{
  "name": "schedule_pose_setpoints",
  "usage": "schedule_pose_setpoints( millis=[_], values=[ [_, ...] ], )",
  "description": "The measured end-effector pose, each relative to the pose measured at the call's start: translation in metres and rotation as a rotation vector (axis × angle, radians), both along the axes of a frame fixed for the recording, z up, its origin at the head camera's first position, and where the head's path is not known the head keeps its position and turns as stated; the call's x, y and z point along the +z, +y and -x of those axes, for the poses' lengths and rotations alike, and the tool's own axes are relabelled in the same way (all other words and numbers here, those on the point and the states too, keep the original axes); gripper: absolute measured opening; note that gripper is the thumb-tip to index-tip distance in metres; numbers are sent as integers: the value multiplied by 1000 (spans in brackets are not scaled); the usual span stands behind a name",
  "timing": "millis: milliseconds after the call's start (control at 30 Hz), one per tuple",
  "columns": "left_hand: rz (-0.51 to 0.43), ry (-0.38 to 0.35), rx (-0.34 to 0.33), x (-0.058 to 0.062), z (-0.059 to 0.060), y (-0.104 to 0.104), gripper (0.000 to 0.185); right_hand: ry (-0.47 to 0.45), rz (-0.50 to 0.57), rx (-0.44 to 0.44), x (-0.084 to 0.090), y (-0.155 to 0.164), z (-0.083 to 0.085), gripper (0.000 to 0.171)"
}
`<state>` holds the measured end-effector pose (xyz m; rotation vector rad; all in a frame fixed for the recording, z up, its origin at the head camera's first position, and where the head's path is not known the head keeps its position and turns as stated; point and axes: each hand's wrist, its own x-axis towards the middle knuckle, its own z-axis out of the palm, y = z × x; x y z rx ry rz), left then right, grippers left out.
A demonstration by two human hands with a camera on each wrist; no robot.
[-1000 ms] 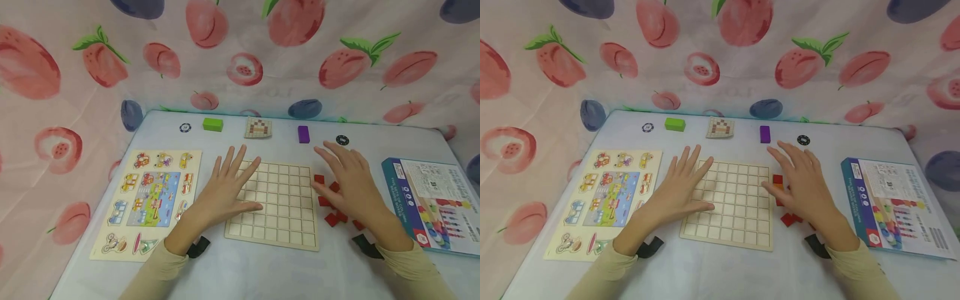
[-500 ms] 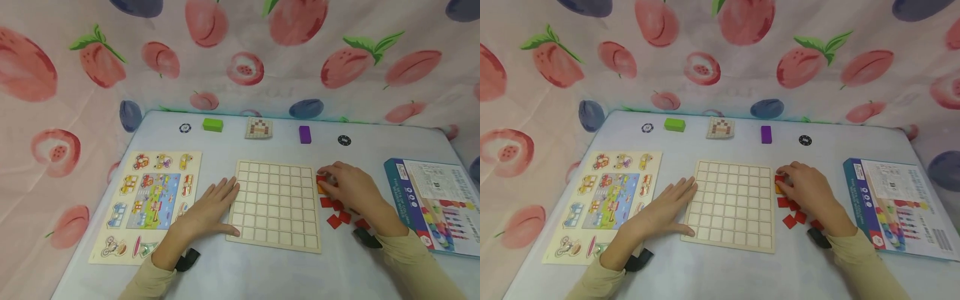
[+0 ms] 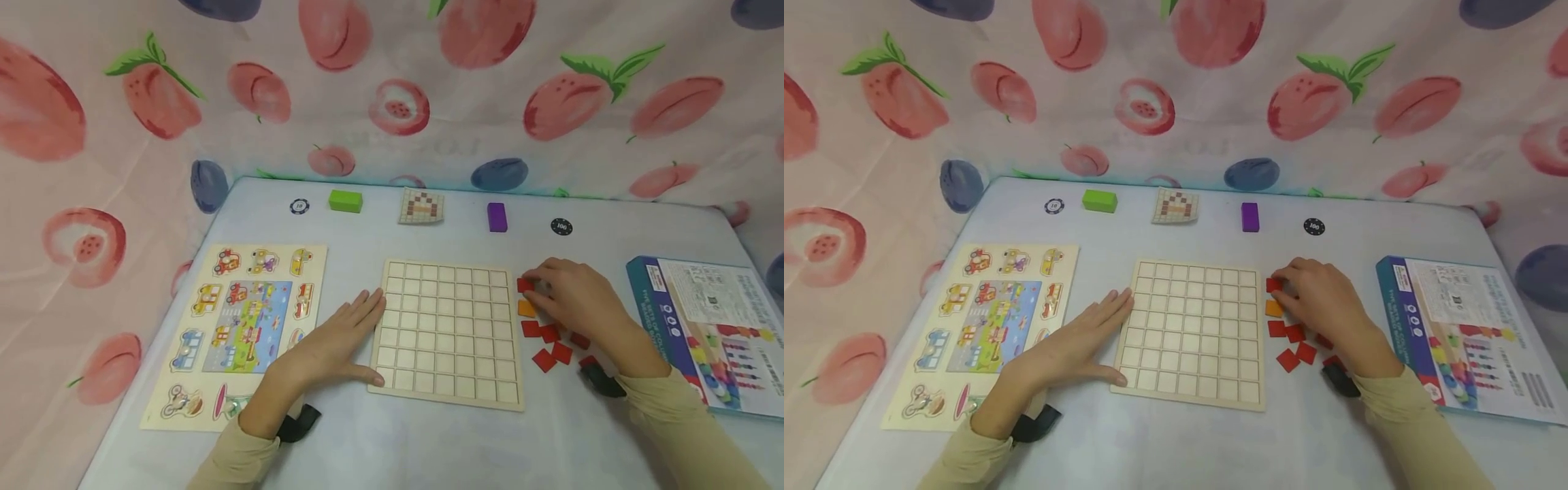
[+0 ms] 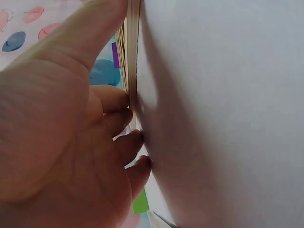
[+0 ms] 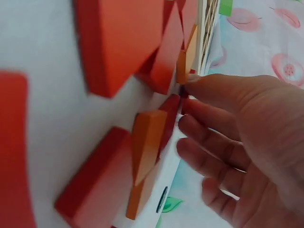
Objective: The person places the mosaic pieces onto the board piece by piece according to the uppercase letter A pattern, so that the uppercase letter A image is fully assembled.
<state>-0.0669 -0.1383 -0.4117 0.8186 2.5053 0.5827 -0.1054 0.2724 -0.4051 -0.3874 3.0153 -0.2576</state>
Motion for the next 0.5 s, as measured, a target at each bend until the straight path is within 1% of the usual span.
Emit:
schedule_pose_setpoints(
  millis=[167,267,367,500],
  values=[
    [-8,7,8,1,-1,1,126,37,54,-14,3,-10,4,42],
    [-10,5,17,1,-1,1,127,42,113,7,4,-24,10,40],
    [-15,-1,23,0,-1,0,127,38,181,61,3,-45,18,36],
    [-26,-10,26,-1,-1,0,127,28,219,161,0,-73,29,25]
  ],
)
